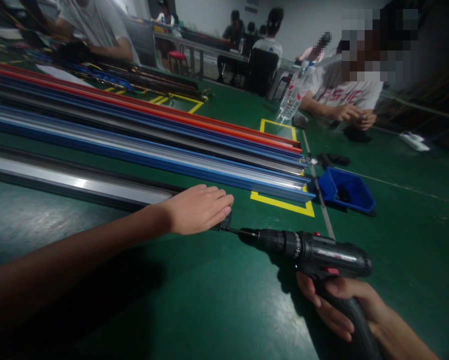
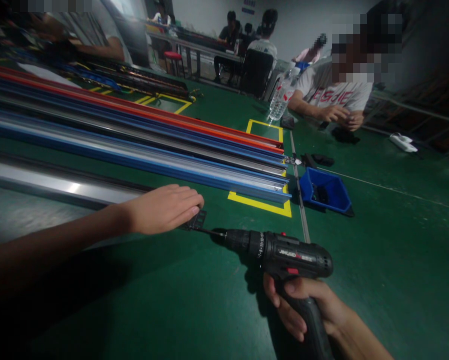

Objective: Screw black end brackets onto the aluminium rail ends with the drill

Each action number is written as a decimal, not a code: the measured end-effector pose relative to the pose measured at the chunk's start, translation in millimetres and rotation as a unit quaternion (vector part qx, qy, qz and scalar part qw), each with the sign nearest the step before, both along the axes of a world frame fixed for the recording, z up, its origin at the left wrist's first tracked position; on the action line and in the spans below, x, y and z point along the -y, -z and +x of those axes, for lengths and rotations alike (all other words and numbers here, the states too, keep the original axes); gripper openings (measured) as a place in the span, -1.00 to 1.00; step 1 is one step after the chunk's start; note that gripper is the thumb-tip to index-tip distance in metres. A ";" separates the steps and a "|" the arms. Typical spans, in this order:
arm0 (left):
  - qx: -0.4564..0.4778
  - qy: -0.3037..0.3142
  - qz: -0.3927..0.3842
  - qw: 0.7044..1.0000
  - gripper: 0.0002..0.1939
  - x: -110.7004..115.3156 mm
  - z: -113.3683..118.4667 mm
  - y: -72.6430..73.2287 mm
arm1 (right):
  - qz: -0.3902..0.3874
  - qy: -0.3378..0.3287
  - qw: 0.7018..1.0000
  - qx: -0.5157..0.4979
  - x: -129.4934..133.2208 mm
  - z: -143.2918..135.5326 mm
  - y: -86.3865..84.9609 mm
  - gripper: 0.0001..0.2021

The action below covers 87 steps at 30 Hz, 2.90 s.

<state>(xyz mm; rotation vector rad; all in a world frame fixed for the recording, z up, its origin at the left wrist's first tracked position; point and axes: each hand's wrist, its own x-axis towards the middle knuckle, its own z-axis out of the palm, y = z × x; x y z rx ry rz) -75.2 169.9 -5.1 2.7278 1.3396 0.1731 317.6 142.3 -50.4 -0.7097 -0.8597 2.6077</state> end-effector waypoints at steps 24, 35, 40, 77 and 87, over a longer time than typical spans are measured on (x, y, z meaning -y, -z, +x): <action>-0.018 0.000 -0.011 1.000 -0.64 -0.8 0.3 -2.4 | -0.008 -0.012 1.000 -0.006 0.5 -3.9 -8.0 -0.72; -0.005 0.000 -0.009 1.000 -0.64 -0.8 -0.5 -1.7 | -0.010 -0.015 0.999 -0.029 -1.5 -2.4 -2.3 -0.69; -0.013 0.000 -0.011 1.000 -0.64 -0.4 -0.3 -2.8 | -0.017 -0.010 1.000 -0.019 -1.1 -1.6 -2.6 -0.69; 0.022 0.007 -0.003 1.000 -0.59 1.3 -2.1 -5.9 | 0.031 -0.034 0.999 -0.014 -8.3 -0.8 1.5 -0.65; 0.005 0.008 -0.007 1.000 -0.60 1.6 -1.9 -6.2 | 0.038 -0.036 0.998 -0.025 -6.5 -0.5 3.4 -0.65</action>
